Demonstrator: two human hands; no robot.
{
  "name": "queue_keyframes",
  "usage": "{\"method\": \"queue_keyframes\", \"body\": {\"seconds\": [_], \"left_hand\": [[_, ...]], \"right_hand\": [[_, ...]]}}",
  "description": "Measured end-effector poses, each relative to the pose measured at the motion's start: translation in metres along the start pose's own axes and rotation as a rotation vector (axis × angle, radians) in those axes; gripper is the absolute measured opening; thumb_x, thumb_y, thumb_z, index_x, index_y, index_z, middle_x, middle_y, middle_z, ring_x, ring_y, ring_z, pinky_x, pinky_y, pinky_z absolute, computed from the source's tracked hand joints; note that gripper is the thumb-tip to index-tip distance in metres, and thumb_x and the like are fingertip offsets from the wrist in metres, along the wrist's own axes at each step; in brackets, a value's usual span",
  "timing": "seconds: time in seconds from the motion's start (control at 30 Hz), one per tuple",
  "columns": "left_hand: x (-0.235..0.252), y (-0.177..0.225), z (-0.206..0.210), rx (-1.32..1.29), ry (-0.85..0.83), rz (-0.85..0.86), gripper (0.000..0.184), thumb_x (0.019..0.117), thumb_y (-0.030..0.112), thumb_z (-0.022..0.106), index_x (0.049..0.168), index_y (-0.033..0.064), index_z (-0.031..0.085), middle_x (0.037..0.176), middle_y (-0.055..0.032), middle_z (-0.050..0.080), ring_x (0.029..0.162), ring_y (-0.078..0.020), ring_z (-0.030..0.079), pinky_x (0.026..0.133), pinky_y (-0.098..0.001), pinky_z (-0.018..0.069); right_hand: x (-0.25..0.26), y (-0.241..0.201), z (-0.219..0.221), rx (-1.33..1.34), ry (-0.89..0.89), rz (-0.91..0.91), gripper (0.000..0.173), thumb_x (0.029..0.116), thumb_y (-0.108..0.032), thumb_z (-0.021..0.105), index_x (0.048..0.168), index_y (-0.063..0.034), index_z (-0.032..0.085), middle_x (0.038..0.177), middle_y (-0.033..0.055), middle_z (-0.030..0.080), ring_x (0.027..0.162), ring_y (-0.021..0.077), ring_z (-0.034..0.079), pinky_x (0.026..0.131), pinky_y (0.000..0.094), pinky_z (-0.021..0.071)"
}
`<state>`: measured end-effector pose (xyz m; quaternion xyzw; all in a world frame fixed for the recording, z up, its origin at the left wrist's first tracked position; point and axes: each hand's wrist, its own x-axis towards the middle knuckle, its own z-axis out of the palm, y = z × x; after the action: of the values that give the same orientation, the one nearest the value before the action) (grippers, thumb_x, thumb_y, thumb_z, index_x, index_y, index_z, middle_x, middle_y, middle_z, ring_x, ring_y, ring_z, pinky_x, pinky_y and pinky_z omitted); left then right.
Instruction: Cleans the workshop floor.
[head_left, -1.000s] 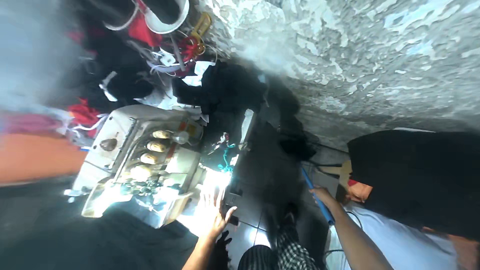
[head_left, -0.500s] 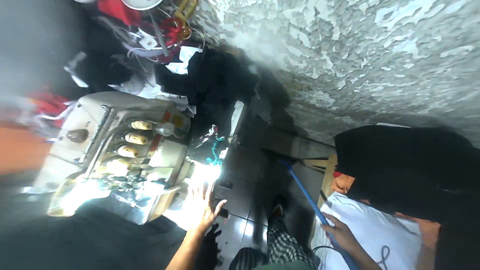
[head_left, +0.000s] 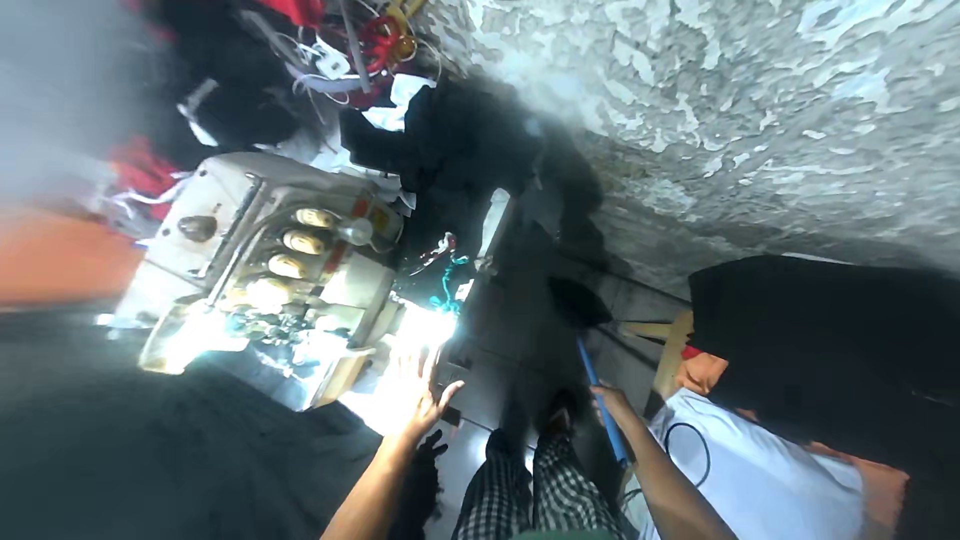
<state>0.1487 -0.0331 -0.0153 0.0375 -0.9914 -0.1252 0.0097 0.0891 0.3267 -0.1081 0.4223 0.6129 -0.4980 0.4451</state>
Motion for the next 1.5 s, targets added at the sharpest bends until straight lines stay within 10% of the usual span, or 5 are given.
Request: {"method": "queue_keyframes", "body": {"seconds": [0.37,0.73,0.9,1.13,1.5], "left_hand": [[0.004,0.004,-0.009,-0.013,-0.089,-0.029,0.090,0.0934,0.069,0.045,0.151,-0.0005,0.047,0.163,-0.0268,0.032,0.152,-0.0527,0.020,0.121,-0.0696,0.0080],[0.004,0.003,-0.004,-0.033,-0.037,-0.017,0.091,0.0937,0.073,0.039,0.150,0.0013,0.050,0.156,-0.0315,0.040,0.146,-0.0564,0.032,0.118,-0.0718,0.0146],[0.004,0.003,-0.006,-0.003,-0.051,-0.022,0.092,0.0944,0.073,0.038,0.150,0.0016,0.050,0.157,-0.0295,0.040,0.147,-0.0539,0.033,0.119,-0.0715,0.0140],[0.002,0.006,-0.005,0.032,-0.033,-0.021,0.092,0.0939,0.074,0.036,0.149,0.0015,0.052,0.155,-0.0284,0.044,0.145,-0.0525,0.036,0.118,-0.0718,0.0176],[0.002,0.002,-0.003,-0.019,0.008,0.016,0.094,0.0930,0.073,0.040,0.151,-0.0002,0.047,0.160,-0.0285,0.037,0.150,-0.0533,0.027,0.118,-0.0730,0.0140]], "right_hand": [[-0.044,0.101,0.036,-0.696,-0.428,0.028,0.050,0.1017,-0.004,0.059,0.149,0.0043,0.044,0.139,0.0306,0.053,0.118,0.0372,0.058,0.101,0.0492,0.0451],[-0.098,0.032,-0.061,-0.418,-0.145,-0.169,0.051,0.1038,-0.007,0.058,0.152,-0.0015,0.042,0.092,0.0141,0.059,0.057,0.0121,0.046,0.052,0.0285,0.0412],[-0.021,0.002,0.002,-0.297,-0.034,-0.145,0.055,0.1064,-0.008,0.053,0.158,-0.0059,0.033,0.103,0.0178,0.057,0.067,0.0172,0.046,0.060,0.0338,0.0422],[-0.027,0.105,0.057,-0.667,-0.414,0.006,0.051,0.1011,-0.005,0.060,0.149,0.0007,0.045,0.127,0.0266,0.059,0.093,0.0282,0.060,0.084,0.0433,0.0495],[-0.179,0.098,-0.075,-0.357,-0.189,-0.036,0.052,0.1041,-0.010,0.057,0.153,0.0011,0.041,0.132,0.0275,0.058,0.095,0.0263,0.061,0.085,0.0422,0.0502]]}}
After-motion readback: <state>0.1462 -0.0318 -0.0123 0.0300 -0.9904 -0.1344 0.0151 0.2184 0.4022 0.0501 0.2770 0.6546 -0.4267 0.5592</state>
